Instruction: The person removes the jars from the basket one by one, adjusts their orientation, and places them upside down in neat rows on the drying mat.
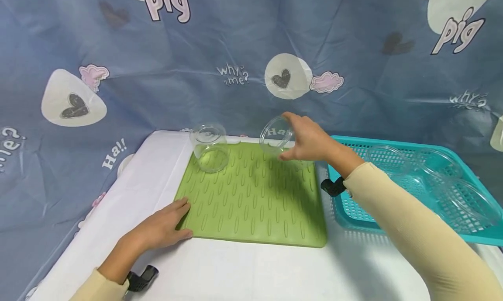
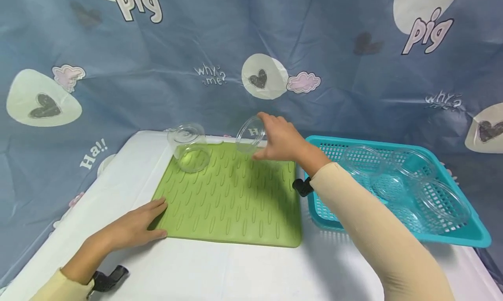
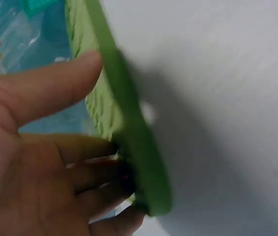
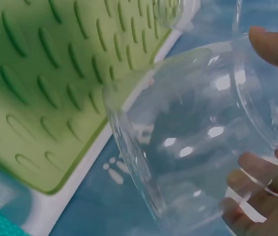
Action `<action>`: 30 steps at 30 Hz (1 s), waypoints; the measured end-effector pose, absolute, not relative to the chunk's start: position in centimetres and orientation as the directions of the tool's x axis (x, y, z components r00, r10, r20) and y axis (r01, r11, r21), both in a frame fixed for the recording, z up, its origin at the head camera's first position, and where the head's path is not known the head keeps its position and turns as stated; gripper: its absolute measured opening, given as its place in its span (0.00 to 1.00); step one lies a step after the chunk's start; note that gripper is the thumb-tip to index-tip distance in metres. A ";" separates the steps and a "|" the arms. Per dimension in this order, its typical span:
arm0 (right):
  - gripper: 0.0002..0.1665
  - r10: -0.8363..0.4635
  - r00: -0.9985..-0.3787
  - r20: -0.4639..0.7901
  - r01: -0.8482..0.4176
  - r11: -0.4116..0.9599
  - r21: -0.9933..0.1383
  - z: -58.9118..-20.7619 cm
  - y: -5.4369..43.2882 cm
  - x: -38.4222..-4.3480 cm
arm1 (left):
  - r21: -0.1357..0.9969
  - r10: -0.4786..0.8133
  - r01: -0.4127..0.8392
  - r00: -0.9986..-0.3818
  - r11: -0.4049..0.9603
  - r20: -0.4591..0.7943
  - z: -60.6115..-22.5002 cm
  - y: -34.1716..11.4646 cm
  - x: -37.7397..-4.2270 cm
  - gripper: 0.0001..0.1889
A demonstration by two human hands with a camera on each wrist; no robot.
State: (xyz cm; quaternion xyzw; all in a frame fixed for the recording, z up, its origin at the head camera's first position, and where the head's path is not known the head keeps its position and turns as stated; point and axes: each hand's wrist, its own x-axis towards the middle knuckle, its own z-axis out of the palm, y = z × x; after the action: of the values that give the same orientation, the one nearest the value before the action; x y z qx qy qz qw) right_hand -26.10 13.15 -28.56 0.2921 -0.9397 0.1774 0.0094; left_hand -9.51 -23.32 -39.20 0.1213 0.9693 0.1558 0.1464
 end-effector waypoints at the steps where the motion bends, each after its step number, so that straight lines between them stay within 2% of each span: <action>1: 0.68 -0.562 -0.817 0.130 -0.573 0.764 -0.298 -28.7 12.9 -25.8 | 0.355 0.291 0.192 -0.924 0.915 -0.248 -38.9 -23.4 -9.5 0.40; 4: 0.68 -0.611 -0.774 0.164 -0.633 0.748 -0.202 -29.1 12.2 -24.7 | 0.394 0.318 0.221 -0.927 0.892 -0.198 -37.9 -23.5 -9.6 0.36; 8: 0.68 -0.659 -0.726 0.196 -0.686 0.711 -0.152 -29.7 11.4 -23.3 | 0.468 0.367 0.347 -0.929 0.813 0.052 -36.6 -22.4 -10.1 0.25; 12: 0.67 -0.689 -0.690 0.220 -0.722 0.674 -0.155 -30.1 10.9 -22.1 | 0.523 0.390 0.535 -0.844 0.664 0.367 -36.1 -19.8 -11.0 0.18; 16: 0.69 -0.702 -0.675 0.227 -0.735 0.666 -0.127 -30.3 10.4 -20.8 | 0.519 0.338 0.630 -0.764 0.578 0.550 -35.7 -16.8 -11.9 0.21; 19: 0.69 -0.706 -0.667 0.238 -0.740 0.665 -0.102 -30.4 10.1 -19.7 | 0.576 0.304 0.596 -0.794 0.560 0.526 -35.0 -14.7 -12.3 0.27; 25: 0.67 -0.714 -0.649 0.263 -0.752 0.653 -0.086 -30.7 10.0 -17.7 | 0.701 0.283 0.385 -0.922 0.600 0.264 -34.3 -11.9 -12.2 0.48; 30: 0.64 -0.746 -0.584 0.320 -0.779 0.625 0.036 -30.5 9.6 -16.3 | 0.809 0.311 0.328 -0.931 0.488 0.190 -34.6 -11.1 -12.3 0.55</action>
State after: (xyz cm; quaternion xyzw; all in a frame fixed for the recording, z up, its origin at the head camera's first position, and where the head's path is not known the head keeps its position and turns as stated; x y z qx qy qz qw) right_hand -16.28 9.63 -30.50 0.4294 -0.8882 0.0542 0.1542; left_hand -12.32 -11.09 -34.56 0.1854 0.8625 0.4708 -0.0090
